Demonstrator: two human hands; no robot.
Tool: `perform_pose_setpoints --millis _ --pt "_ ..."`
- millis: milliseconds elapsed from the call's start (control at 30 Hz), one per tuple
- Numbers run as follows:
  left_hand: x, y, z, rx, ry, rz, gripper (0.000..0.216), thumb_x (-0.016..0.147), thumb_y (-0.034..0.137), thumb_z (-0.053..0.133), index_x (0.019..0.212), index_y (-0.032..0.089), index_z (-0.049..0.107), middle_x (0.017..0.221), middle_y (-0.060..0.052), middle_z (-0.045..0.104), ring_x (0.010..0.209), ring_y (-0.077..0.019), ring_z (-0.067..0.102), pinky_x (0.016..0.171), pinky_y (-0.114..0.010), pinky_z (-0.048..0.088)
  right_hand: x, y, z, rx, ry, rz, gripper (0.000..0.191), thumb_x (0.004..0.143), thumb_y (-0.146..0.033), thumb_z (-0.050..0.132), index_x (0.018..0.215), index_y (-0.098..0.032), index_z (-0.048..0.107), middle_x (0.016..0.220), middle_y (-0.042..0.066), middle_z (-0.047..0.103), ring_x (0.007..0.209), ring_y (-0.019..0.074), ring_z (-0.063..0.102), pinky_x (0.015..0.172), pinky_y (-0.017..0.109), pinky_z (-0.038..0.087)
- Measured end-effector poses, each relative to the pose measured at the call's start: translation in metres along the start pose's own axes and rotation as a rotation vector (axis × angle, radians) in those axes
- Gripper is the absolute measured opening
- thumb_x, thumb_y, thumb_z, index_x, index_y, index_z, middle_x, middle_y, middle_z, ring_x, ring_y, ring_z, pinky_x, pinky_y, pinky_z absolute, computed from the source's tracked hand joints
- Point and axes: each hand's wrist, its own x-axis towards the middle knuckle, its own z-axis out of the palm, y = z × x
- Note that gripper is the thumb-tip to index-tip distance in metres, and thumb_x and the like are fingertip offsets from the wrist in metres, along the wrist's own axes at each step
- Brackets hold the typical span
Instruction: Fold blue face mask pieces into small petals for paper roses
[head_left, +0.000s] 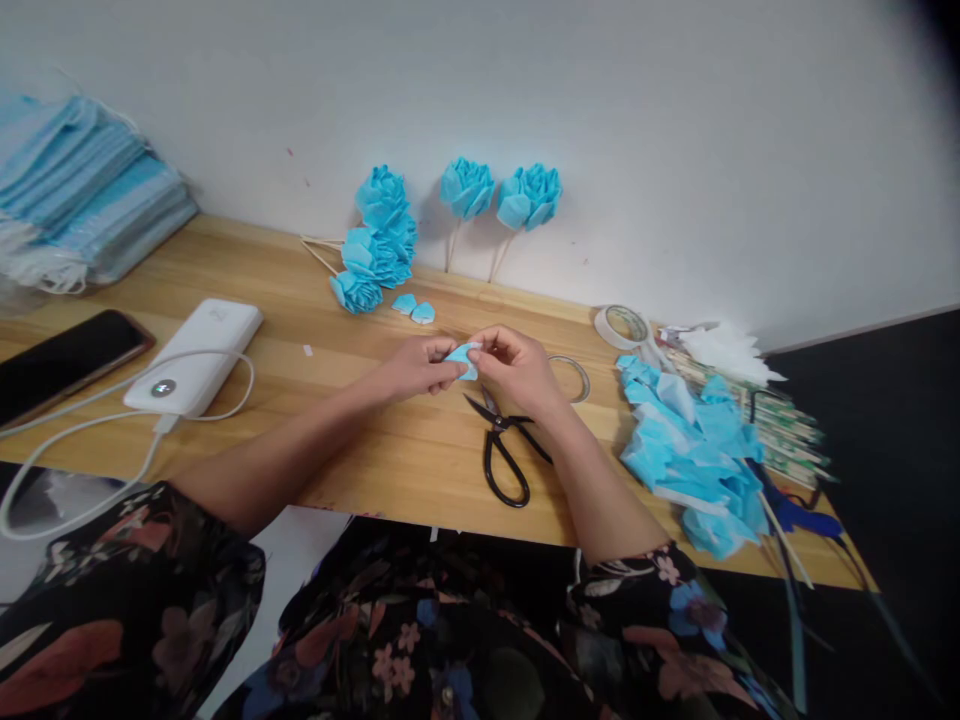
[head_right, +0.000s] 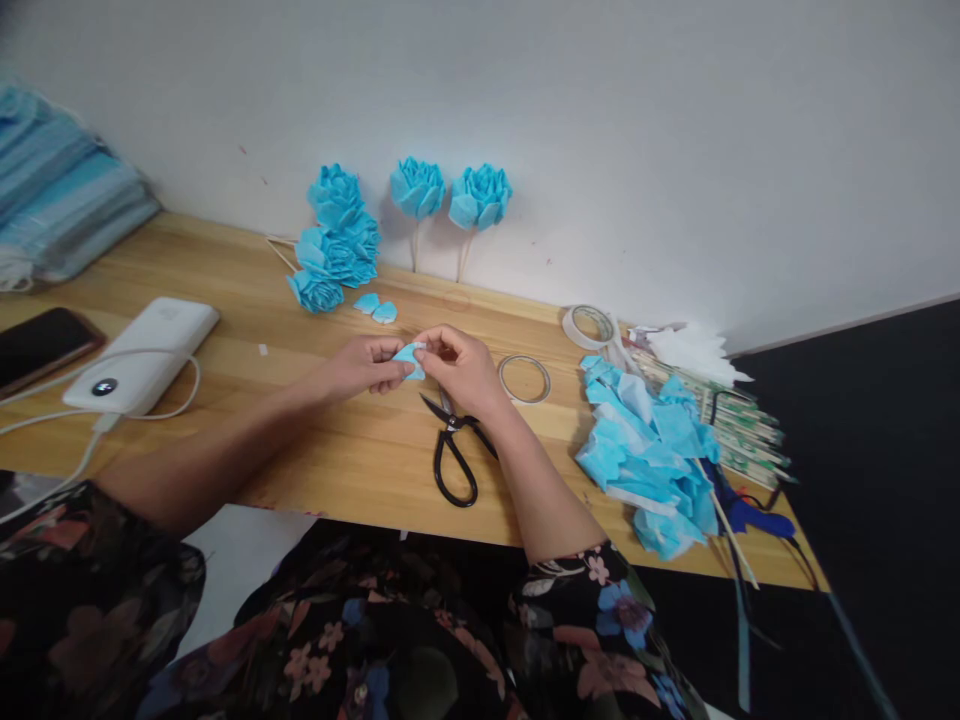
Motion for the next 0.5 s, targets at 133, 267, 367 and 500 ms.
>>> perform_pose_setpoints --millis 133,267,367,500 --pt "0.0000 -0.0004 -0.0011 -0.033 -0.014 -0.018 0.019 0.079 0.027 0.066 0.071 0.017 0.052 0.054 0.006 0.055 0.045 -0.0056 0.047 0.046 -0.018 0.034 -0.0024 -0.0068 -0.0024 -0.154 0.028 -0.096 0.010 0.083 -0.030 0.066 0.086 -0.022 0.072 0.080 0.000 0.071 0.073 0.0150 0.063 0.075 0.031 0.051" --pt "0.0000 -0.0007 -0.0014 -0.083 -0.012 -0.017 0.020 0.079 0.029 0.067 0.072 0.017 0.054 0.054 0.005 0.056 0.045 -0.0053 0.047 0.045 -0.018 0.034 -0.0034 -0.0109 -0.0061 -0.286 0.023 -0.212 0.012 0.086 -0.026 0.063 0.088 -0.025 0.075 0.087 0.002 0.075 0.082 0.0185 0.067 0.081 0.035 0.053" --pt "0.0003 -0.0014 -0.0013 -0.127 -0.016 -0.024 0.020 0.080 0.029 0.067 0.072 0.017 0.054 0.053 0.005 0.056 0.044 -0.0051 0.046 0.045 -0.018 0.033 -0.0030 -0.0105 -0.0083 -0.340 0.023 -0.298 0.015 0.089 -0.026 0.061 0.090 -0.028 0.076 0.089 0.002 0.076 0.086 0.0200 0.068 0.084 0.038 0.053" --pt "0.0014 -0.0033 -0.0010 -0.177 -0.028 -0.021 0.020 0.080 0.029 0.067 0.072 0.016 0.053 0.053 0.004 0.056 0.043 -0.0049 0.046 0.045 -0.018 0.035 -0.0023 -0.0068 -0.0098 -0.372 0.024 -0.380 0.018 0.092 -0.025 0.058 0.094 -0.029 0.076 0.092 0.001 0.077 0.088 0.0204 0.069 0.085 0.040 0.053"
